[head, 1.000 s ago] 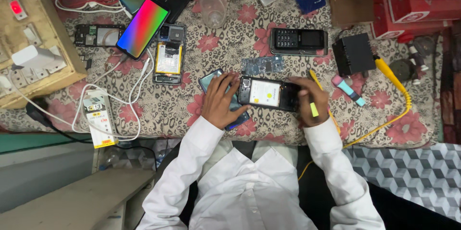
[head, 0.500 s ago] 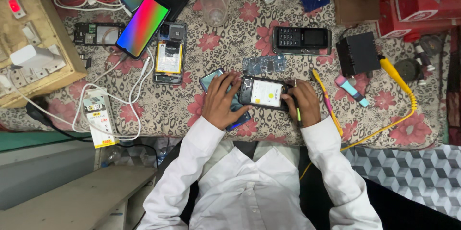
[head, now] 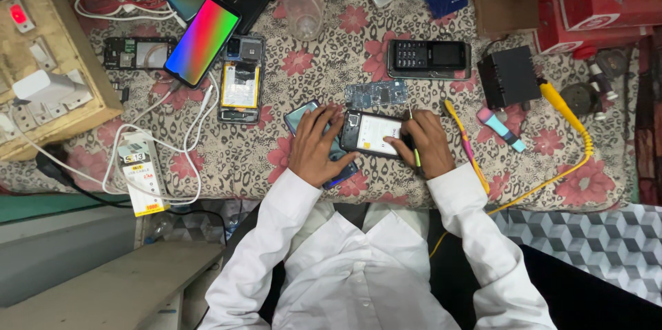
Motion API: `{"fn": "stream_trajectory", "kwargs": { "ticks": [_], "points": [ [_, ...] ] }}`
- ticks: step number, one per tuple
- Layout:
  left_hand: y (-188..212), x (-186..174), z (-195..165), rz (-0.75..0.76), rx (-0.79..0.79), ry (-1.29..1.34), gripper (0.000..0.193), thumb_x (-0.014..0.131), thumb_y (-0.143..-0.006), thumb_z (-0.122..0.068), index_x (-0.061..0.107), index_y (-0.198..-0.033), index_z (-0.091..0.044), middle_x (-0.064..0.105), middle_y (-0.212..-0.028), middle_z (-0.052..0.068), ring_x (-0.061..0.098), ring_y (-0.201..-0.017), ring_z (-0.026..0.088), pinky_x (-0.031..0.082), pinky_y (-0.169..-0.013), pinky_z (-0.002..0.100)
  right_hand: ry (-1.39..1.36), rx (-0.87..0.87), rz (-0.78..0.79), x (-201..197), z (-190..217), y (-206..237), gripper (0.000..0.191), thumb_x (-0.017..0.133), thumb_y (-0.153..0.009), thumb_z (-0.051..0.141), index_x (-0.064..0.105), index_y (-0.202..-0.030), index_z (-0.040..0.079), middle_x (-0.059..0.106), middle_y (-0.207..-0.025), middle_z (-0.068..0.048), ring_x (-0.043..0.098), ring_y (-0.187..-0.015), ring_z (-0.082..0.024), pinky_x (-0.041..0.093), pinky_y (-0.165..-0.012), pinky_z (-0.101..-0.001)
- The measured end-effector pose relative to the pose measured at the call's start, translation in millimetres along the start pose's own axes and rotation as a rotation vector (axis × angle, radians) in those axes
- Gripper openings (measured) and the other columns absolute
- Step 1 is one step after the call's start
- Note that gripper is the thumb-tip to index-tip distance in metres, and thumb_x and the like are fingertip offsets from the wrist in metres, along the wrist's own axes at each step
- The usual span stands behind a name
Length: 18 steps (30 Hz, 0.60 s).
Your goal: The person repairs a smartphone at a cluttered workbench. They use a soldering iron on the phone's exposed internal board, manipulate the board and battery with a screwdriver and by hand, then assemble a phone body and repeatedly press its screen and buttons to test it.
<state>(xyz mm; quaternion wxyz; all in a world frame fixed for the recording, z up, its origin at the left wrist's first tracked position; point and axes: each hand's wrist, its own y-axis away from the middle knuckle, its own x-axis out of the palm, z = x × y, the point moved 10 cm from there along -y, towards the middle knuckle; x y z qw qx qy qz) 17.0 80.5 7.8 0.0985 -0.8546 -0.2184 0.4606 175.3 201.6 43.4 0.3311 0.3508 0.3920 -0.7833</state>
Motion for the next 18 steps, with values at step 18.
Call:
{"fn": "stream_trajectory", "kwargs": {
  "ticks": [18],
  "points": [
    [14.2, 20.2, -70.2, 0.076, 0.318, -0.137, 0.055, 0.072, -0.090, -0.028, 0.059, -0.138, -0.006, 0.054, -0.148, 0.018, 0.048, -0.138, 0.038, 0.035, -0.120, 0.055, -0.294, 0.164, -0.136, -15.7, -28.4, 10.1, 0.017, 0.061, -0.079, -0.007, 0.056, -0.095, -0.003, 0.070, -0.110, -0.018, 0.066, -0.091, -0.036, 0.051, -0.082, -0.0395]
  ]
}}
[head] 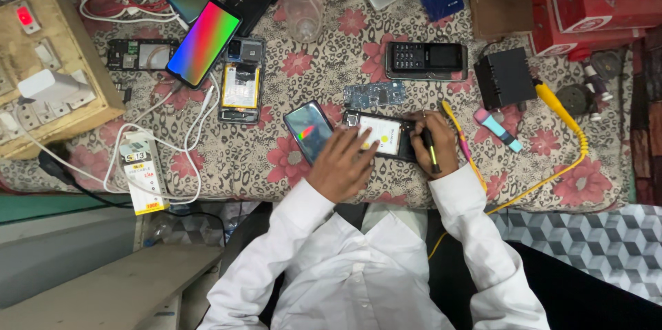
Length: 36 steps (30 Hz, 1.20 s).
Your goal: The person repairs a smartphone at a cluttered workbench. They use a soldering iron on the phone's exposed internal board, manipulate the board and battery with a screwdriver and by hand, then assemble a phone body and repeatedly press its screen and buttons to test it.
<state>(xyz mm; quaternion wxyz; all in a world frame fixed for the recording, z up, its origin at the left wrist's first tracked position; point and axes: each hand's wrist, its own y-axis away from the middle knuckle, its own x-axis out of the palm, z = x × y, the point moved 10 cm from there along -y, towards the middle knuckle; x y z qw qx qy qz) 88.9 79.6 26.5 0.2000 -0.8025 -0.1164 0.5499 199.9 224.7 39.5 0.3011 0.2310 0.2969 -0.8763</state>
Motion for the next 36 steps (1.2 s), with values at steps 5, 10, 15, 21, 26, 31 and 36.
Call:
{"fn": "stream_trajectory", "kwargs": {
  "ticks": [5, 10, 15, 21, 26, 31, 36],
  "points": [
    [0.8, 15.0, -12.5, 0.034, -0.004, 0.035, 0.049, 0.068, -0.094, -0.023, 0.060, -0.136, 0.002, 0.057, -0.144, 0.019, 0.052, -0.136, 0.036, 0.041, -0.116, 0.049, -0.015, -0.046, -0.006, -0.9, 11.3, 2.9, 0.016, 0.062, -0.082, -0.008, 0.052, -0.093, -0.002, 0.066, -0.112, -0.021, 0.065, -0.100, -0.039, 0.052, -0.088, -0.0412],
    [0.7, 17.1, -10.5, 0.004, -0.057, 0.025, 0.051, 0.067, -0.091, -0.015, 0.059, -0.137, 0.003, 0.058, -0.142, 0.020, 0.053, -0.136, 0.037, 0.045, -0.114, 0.046, 0.135, -0.142, 0.078, 11.0, 19.9, 5.2, 0.031, 0.083, -0.080, 0.009, 0.055, -0.089, -0.002, 0.066, -0.110, -0.022, 0.065, -0.100, -0.040, 0.053, -0.085, -0.0441],
    [-0.6, 21.0, -10.3, 0.019, -0.068, -0.076, 0.056, 0.064, -0.083, -0.003, 0.061, -0.139, 0.001, 0.059, -0.142, 0.017, 0.054, -0.135, 0.035, 0.048, -0.111, 0.045, 0.226, -0.227, 0.133, 20.1, 31.5, 10.3, 0.039, 0.088, -0.076, 0.019, 0.061, -0.094, -0.002, 0.064, -0.113, -0.024, 0.063, -0.107, -0.043, 0.052, -0.093, -0.0483],
    [-1.5, 18.6, -13.1, 0.013, -0.064, -0.094, 0.051, 0.063, -0.085, -0.006, 0.061, -0.135, 0.003, 0.059, -0.142, 0.019, 0.056, -0.132, 0.036, 0.050, -0.108, 0.046, 0.254, -0.244, 0.167, 16.4, 46.3, 21.4, 0.051, 0.091, -0.066, 0.026, 0.056, -0.088, -0.002, 0.061, -0.123, -0.028, 0.058, -0.116, -0.048, 0.047, -0.101, -0.0515],
    [-4.1, 13.2, -14.4, -0.010, -0.079, -0.087, 0.049, 0.063, -0.085, -0.006, 0.062, -0.134, 0.003, 0.059, -0.142, 0.018, 0.057, -0.130, 0.036, 0.051, -0.107, 0.046, 0.110, -0.167, 0.151, 10.7, 36.5, 13.5, 0.057, 0.095, -0.065, 0.026, 0.049, -0.090, 0.000, 0.062, -0.123, -0.026, 0.059, -0.113, -0.045, 0.049, -0.097, -0.0489],
    [-6.0, 12.9, -14.0, -0.003, -0.087, -0.087, 0.049, 0.063, -0.084, -0.006, 0.062, -0.132, 0.004, 0.060, -0.140, 0.019, 0.058, -0.128, 0.037, 0.051, -0.105, 0.045, 0.042, -0.120, 0.194, 15.2, 24.7, 5.9, 0.059, 0.096, -0.060, 0.023, 0.048, -0.087, 0.002, 0.064, -0.118, -0.024, 0.061, -0.102, -0.042, 0.051, -0.086, -0.0455],
    [-10.0, 11.6, -15.1, -0.001, -0.089, -0.101, 0.049, 0.065, -0.083, -0.007, 0.063, -0.130, 0.005, 0.061, -0.138, 0.019, 0.060, -0.124, 0.036, 0.051, -0.104, 0.043, 0.049, -0.078, 0.201, 14.2, 20.9, 6.0, 0.061, 0.097, -0.059, 0.023, 0.051, -0.092, 0.000, 0.064, -0.110, -0.023, 0.061, -0.098, -0.040, 0.051, -0.085, -0.0448]
  ]
}}
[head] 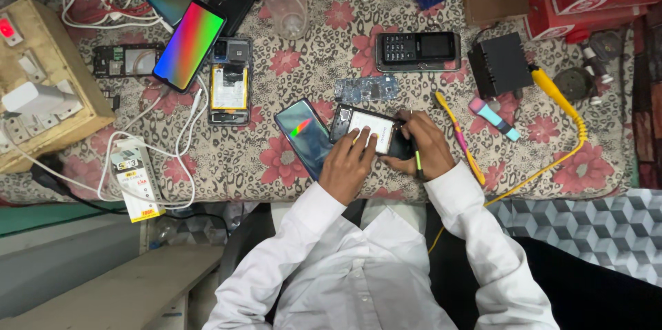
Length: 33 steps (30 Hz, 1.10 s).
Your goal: The person repairs a smartphone at a cluttered workbench. They use a soldering iron on the phone's exposed internal board, manipulate the board and battery with a screwdriver and by hand, then assemble a phone body and repeatedly press its screen and buttons to test it.
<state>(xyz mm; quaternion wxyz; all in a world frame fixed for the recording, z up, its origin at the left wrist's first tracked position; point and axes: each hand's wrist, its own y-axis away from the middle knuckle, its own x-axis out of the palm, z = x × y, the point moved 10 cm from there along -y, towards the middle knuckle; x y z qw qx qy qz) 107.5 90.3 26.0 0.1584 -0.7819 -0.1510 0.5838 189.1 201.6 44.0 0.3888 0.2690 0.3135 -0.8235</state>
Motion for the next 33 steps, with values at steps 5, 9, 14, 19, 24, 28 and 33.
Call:
{"fn": "stream_trajectory", "kwargs": {
  "ticks": [5, 9, 14, 19, 24, 28, 33],
  "points": [
    [-7.6, -8.0, 1.9, 0.025, 0.022, 0.094, 0.047, 0.073, -0.087, -0.011, 0.062, -0.130, 0.005, 0.060, -0.136, 0.020, 0.058, -0.120, 0.036, 0.049, -0.102, 0.044, 0.004, -0.101, -0.044, -6.5, 9.9, -2.7, 0.059, 0.095, -0.061, 0.023, 0.049, -0.089, 0.001, 0.063, -0.122, -0.026, 0.062, -0.111, -0.043, 0.052, -0.093, -0.0449],
    [-8.5, -3.3, 5.7, 0.178, 0.038, 0.129, 0.083, 0.081, -0.051, -0.012, 0.062, -0.130, 0.005, 0.059, -0.134, 0.019, 0.056, -0.119, 0.036, 0.049, -0.101, 0.044, 0.024, -0.015, -0.014, -3.5, 4.6, -0.1, 0.061, 0.097, -0.061, 0.023, 0.050, -0.092, -0.002, 0.064, -0.119, -0.024, 0.061, -0.113, -0.043, 0.051, -0.095, -0.0449],
    [-9.8, -3.9, 7.1, 0.134, 0.049, 0.109, 0.082, 0.085, -0.056, -0.008, 0.061, -0.133, 0.002, 0.058, -0.137, 0.017, 0.055, -0.123, 0.033, 0.049, -0.104, 0.042, -0.043, -0.009, 0.005, -8.9, 8.2, 6.2, 0.061, 0.096, -0.063, 0.022, 0.050, -0.096, -0.001, 0.061, -0.134, -0.024, 0.057, -0.132, -0.042, 0.048, -0.108, -0.0426],
    [-7.5, -0.7, 9.0, 0.111, 0.046, 0.120, 0.079, 0.083, -0.057, -0.006, 0.061, -0.132, 0.002, 0.058, -0.137, 0.017, 0.056, -0.122, 0.033, 0.049, -0.104, 0.042, -0.055, 0.077, 0.022, -12.3, 1.9, 9.6, 0.080, 0.094, -0.062, 0.021, 0.057, -0.128, -0.004, 0.061, -0.133, -0.022, 0.059, -0.127, -0.038, 0.048, -0.106, -0.0417],
    [-6.7, 0.2, 11.0, 0.110, 0.036, 0.154, 0.075, 0.081, -0.059, -0.005, 0.062, -0.131, 0.003, 0.059, -0.136, 0.017, 0.056, -0.121, 0.034, 0.049, -0.103, 0.043, -0.034, 0.079, 0.005, -7.2, -0.5, 11.9, 0.072, 0.094, -0.066, 0.020, 0.054, -0.121, -0.002, 0.062, -0.124, -0.020, 0.061, -0.110, -0.036, 0.050, -0.094, -0.0407],
    [-7.0, -1.4, 10.9, 0.071, 0.032, 0.136, 0.065, 0.077, -0.068, -0.003, 0.063, -0.131, 0.001, 0.060, -0.137, 0.016, 0.056, -0.122, 0.034, 0.049, -0.104, 0.043, 0.007, 0.064, 0.002, -3.8, -2.8, 10.8, 0.069, 0.093, -0.065, 0.019, 0.056, -0.119, -0.001, 0.060, -0.111, -0.017, 0.060, -0.102, -0.035, 0.050, -0.089, -0.0406],
    [-9.3, -4.0, 10.7, 0.073, 0.038, 0.151, 0.059, 0.075, -0.074, -0.005, 0.063, -0.131, 0.002, 0.059, -0.139, 0.017, 0.056, -0.122, 0.035, 0.049, -0.105, 0.044, -0.016, -0.070, -0.049, -8.2, 10.4, 3.7, 0.066, 0.091, -0.060, 0.018, 0.048, -0.108, 0.001, 0.060, -0.115, -0.019, 0.058, -0.102, -0.036, 0.049, -0.088, -0.0407]
  ]
}}
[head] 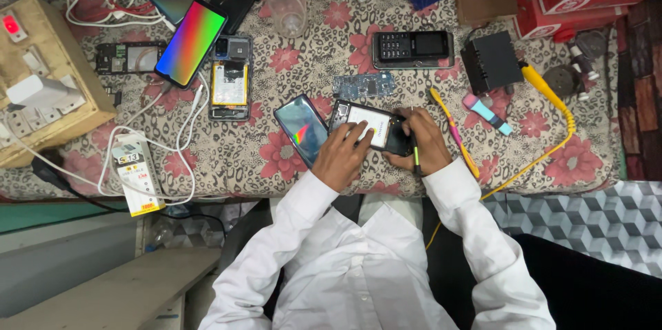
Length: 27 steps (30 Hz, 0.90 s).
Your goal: The person repairs a smartphone at a cluttered workbench. They use a soldering iron on the phone's exposed internal board, manipulate the board and battery with a screwdriver and by hand, then assemble a phone body and repeatedly press its screen and buttons to test it.
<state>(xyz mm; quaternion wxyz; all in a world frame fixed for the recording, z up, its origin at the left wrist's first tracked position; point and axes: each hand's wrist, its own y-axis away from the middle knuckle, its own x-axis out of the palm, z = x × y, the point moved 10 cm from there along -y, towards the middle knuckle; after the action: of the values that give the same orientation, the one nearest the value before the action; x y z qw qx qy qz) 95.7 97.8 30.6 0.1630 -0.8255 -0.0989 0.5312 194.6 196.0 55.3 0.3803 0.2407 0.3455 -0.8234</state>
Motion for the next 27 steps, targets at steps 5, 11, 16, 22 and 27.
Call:
{"fn": "stream_trajectory", "kwargs": {
  "ticks": [5, 11, 16, 22, 27],
  "points": [
    [12.0, -33.3, 15.0, -0.139, -0.036, 0.091, 0.045, 0.074, -0.087, -0.013, 0.065, -0.129, -0.002, 0.058, -0.134, 0.020, 0.054, -0.124, 0.038, 0.046, -0.107, 0.048, 0.019, 0.160, 0.061, 3.4, -11.6, 3.4, 0.085, 0.092, -0.060, 0.019, 0.057, -0.134, -0.003, 0.055, -0.098, -0.016, 0.060, -0.098, -0.034, 0.050, -0.088, -0.0413],
    [52.0, -62.2, 68.0, -0.204, -0.395, -0.019, 0.056, 0.076, -0.089, -0.023, 0.058, -0.138, -0.003, 0.054, -0.134, 0.024, 0.049, -0.121, 0.041, 0.042, -0.103, 0.051, -0.009, 0.121, 0.027, 2.3, -14.6, 4.3, 0.061, 0.094, -0.061, 0.020, 0.049, -0.097, 0.000, 0.062, -0.118, -0.019, 0.059, -0.101, -0.036, 0.050, -0.088, -0.0406],
    [68.0, -58.4, 85.2, -0.207, -0.597, -0.081, 0.090, 0.081, -0.084, -0.044, 0.043, -0.150, 0.005, 0.048, -0.124, 0.029, 0.045, -0.110, 0.043, 0.040, -0.098, 0.052, 0.001, 0.095, 0.018, 2.8, -17.6, 6.4, 0.062, 0.094, -0.060, 0.019, 0.043, -0.091, 0.002, 0.064, -0.121, -0.020, 0.059, -0.102, -0.037, 0.050, -0.088, -0.0411],
    [61.6, -47.9, 84.3, -0.135, -0.642, -0.082, 0.121, 0.082, -0.068, -0.068, 0.035, -0.155, 0.002, 0.043, -0.131, 0.033, 0.041, -0.116, 0.047, 0.034, -0.100, 0.061, 0.000, 0.089, 0.010, 1.8, -16.1, 5.0, 0.062, 0.094, -0.059, 0.018, 0.042, -0.089, 0.003, 0.065, -0.123, -0.020, 0.059, -0.101, -0.037, 0.050, -0.087, -0.0411],
    [47.4, -29.0, 74.0, 0.035, -0.457, -0.167, 0.114, 0.083, -0.063, -0.073, 0.035, -0.153, -0.020, 0.030, -0.160, 0.022, 0.025, -0.146, 0.049, 0.017, -0.116, 0.069, -0.005, 0.110, 0.020, 2.5, -14.3, 4.3, 0.060, 0.093, -0.060, 0.017, 0.047, -0.094, 0.002, 0.064, -0.119, -0.020, 0.059, -0.100, -0.037, 0.050, -0.086, -0.0414]
  ]
}}
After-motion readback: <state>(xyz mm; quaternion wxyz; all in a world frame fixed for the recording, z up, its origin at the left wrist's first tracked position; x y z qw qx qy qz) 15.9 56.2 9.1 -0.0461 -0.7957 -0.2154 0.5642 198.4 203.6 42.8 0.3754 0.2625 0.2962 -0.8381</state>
